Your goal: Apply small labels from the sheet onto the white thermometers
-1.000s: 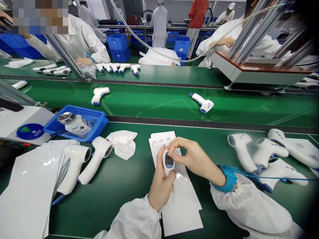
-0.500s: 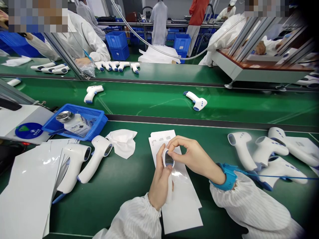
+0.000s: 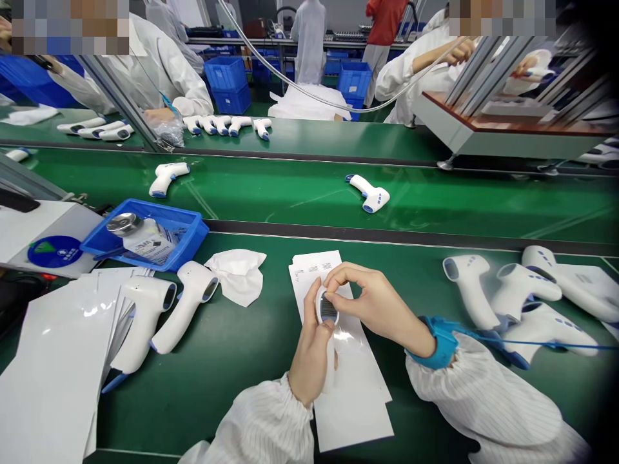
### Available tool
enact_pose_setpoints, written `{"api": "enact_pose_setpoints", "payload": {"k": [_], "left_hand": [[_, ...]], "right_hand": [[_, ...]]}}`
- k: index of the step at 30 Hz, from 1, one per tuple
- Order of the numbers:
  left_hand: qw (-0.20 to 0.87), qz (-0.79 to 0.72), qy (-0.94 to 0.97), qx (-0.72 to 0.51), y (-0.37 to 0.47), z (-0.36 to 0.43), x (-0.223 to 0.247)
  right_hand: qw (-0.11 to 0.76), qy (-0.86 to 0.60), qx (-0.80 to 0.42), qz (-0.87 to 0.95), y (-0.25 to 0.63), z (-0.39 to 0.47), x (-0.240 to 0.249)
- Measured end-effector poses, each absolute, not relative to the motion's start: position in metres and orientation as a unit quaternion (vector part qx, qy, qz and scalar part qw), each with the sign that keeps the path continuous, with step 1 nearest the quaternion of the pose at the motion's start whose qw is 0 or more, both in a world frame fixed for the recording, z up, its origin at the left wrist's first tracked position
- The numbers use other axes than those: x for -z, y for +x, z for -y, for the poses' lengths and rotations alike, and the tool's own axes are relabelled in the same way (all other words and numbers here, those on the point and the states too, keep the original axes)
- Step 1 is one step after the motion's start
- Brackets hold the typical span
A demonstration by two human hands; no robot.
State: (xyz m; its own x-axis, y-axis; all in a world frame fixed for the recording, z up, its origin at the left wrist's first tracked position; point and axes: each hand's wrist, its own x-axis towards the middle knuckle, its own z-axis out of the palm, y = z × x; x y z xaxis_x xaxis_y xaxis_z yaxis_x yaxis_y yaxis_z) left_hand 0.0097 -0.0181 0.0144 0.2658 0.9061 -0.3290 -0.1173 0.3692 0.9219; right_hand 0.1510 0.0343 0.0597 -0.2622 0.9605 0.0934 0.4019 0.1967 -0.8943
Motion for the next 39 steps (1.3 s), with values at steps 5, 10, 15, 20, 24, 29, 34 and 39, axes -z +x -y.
{"api": "enact_pose_setpoints", "payload": {"k": [5, 10, 15, 20, 24, 29, 34, 39], "left_hand": [[0.726, -0.452, 0.357, -0.376, 0.009, 0.017, -0.016], [0.739, -0.438, 0.341, -0.383, 0.009, 0.017, -0.015], [0.733, -0.437, 0.355, -0.382, 0.01, 0.017, -0.01], [0.734, -0.411, 0.368, -0.395, 0.008, 0.016, -0.013], [0.727, -0.41, 0.395, -0.385, 0.006, 0.015, -0.017], [0.698, -0.378, 0.439, -0.421, -0.001, 0.013, -0.021], [0.673, -0.318, 0.509, -0.432, -0.007, 0.006, -0.026], [0.464, -0.551, 0.621, -0.31, -0.008, 0.005, -0.009]], "right_hand": [[0.337, -0.496, -0.402, 0.692, 0.151, -0.03, -0.055], [0.352, -0.475, -0.396, 0.703, 0.15, -0.025, -0.037], [0.384, -0.502, -0.334, 0.699, 0.146, -0.025, -0.032], [0.384, -0.516, -0.318, 0.696, 0.141, -0.028, -0.038], [0.372, -0.502, -0.379, 0.683, 0.139, -0.023, -0.039], [0.314, -0.499, -0.547, 0.594, 0.137, -0.003, -0.041], [0.259, -0.5, -0.599, 0.569, 0.148, -0.017, -0.037], [0.243, -0.755, -0.228, 0.565, 0.203, -0.111, -0.037]]}}
